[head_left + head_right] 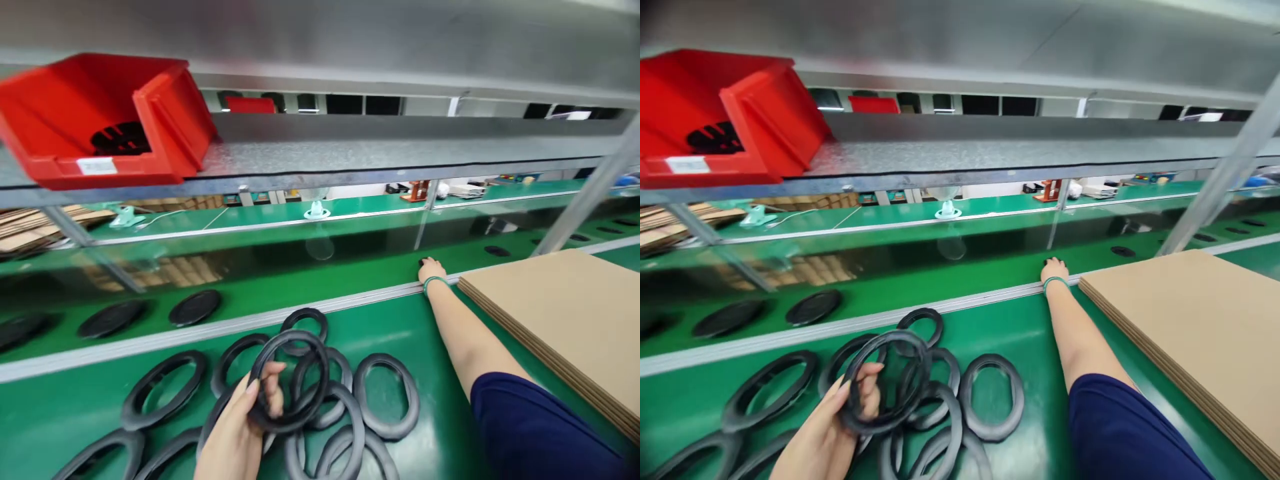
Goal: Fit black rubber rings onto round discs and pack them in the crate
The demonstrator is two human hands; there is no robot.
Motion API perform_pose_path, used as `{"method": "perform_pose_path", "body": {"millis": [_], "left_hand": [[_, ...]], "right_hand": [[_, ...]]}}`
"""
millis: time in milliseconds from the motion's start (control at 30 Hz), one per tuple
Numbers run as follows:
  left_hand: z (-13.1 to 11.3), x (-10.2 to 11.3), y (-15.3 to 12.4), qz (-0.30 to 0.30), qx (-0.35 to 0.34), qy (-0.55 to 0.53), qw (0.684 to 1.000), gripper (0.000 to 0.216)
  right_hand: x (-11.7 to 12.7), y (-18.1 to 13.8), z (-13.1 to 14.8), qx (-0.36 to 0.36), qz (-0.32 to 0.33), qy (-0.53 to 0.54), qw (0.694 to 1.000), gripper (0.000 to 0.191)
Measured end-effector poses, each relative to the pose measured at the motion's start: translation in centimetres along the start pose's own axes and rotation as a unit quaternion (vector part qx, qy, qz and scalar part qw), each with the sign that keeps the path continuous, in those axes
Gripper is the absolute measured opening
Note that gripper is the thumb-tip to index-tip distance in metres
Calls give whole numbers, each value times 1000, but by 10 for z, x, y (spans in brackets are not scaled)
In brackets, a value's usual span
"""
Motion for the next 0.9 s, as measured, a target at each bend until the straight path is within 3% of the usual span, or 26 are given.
{"method": "perform_pose_path", "body": {"millis": [167, 333, 500, 700, 900], "left_hand": [[-1, -10, -9, 79, 54, -7, 995, 33], [4, -10, -8, 83, 77, 27, 993, 37], [3, -12, -9, 81, 54, 66, 993, 45], [6, -16, -12, 69, 44, 64, 995, 45], [3, -19, -15, 108, 52, 75, 990, 31]], "right_hand": [[-12, 16, -6, -15, 3, -32, 999, 40], [-17, 21, -13, -24, -18, -33, 999, 38], [-19, 23, -17, -30, -21, -24, 999, 23], [-22, 17, -1, 29, -21, 14, 999, 21], [-25, 6, 14, 38, 8, 67, 997, 11]]}}
Point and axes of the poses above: each hand's wrist, its own y-axis towards the middle knuckle, its own x-axis out of the back of the hand, z = x × y, the point moved 4 cm from there along y, towards the middle knuckle, and after that the axes turned 5 degrees about -x, right-handed, at the moved point
